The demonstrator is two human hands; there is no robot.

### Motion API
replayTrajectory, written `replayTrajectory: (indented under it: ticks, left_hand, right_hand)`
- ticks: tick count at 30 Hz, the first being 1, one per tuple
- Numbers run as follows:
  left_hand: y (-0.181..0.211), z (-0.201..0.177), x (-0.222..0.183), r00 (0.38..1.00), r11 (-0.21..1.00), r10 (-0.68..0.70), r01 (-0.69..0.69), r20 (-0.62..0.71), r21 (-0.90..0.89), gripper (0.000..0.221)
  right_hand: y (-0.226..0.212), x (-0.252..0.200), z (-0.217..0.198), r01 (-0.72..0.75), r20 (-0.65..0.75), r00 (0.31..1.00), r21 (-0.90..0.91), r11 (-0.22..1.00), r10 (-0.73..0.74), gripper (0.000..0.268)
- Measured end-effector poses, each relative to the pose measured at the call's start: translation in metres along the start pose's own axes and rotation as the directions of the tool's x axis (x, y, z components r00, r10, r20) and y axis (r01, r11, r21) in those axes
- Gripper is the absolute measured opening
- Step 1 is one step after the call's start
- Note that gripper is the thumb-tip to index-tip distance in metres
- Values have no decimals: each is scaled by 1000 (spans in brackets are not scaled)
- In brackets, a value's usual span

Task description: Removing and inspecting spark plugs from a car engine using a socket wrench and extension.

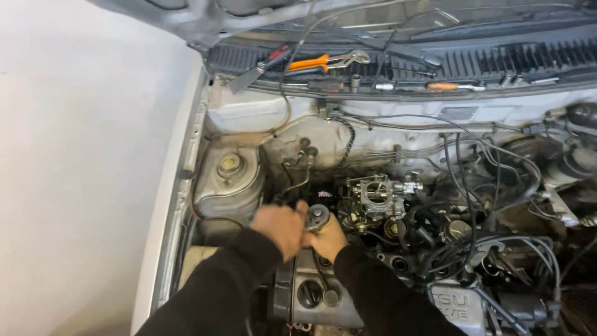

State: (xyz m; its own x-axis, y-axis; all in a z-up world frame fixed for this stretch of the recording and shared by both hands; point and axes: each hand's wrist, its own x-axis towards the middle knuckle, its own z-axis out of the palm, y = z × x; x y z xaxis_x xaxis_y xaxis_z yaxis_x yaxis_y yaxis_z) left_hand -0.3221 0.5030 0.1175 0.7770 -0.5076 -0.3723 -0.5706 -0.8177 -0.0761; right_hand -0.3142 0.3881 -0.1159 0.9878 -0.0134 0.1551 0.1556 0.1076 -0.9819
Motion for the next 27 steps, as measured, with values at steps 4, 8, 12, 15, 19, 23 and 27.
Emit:
replayTrajectory:
  ticks: [4, 8, 12, 15, 19, 23, 27]
  left_hand:
    - [-4, 52, 15, 988, 930, 33, -86, -154, -356, 56]
    - [-1, 28, 10, 975, 907, 4, -97, -222, -411, 62]
    - [8, -36, -7, 967, 976, 54, -104, -248, -193, 57]
    - [13, -82, -18, 928, 981, 147, -181, -342, -68, 58]
    - [31, -128, -37, 893, 962, 178, -246, -413, -118, 54]
    - [38, -124, -31, 791, 914, 256, -385, -555, -126, 59]
    - [46, -113, -23, 828, 928, 239, -349, -507, -132, 63]
  right_hand:
    - [-31, -28, -17, -56, 94, 995, 259, 964, 33, 25]
    - [-73, -33, -39, 34, 202, 978, -415, 909, 56, 14]
    - [-118, -15, -48, 144, 362, 932, -409, 901, 15, 13]
    - [-171, -9, -56, 166, 345, 935, -241, 956, -76, 12]
    - [-224, -14, -71, 275, 252, 949, -372, 887, -188, 5]
    - [-250, -24, -88, 258, 153, 965, -452, 854, -211, 15]
    - [-241, -31, -98, 194, 150, 979, -519, 833, -135, 17]
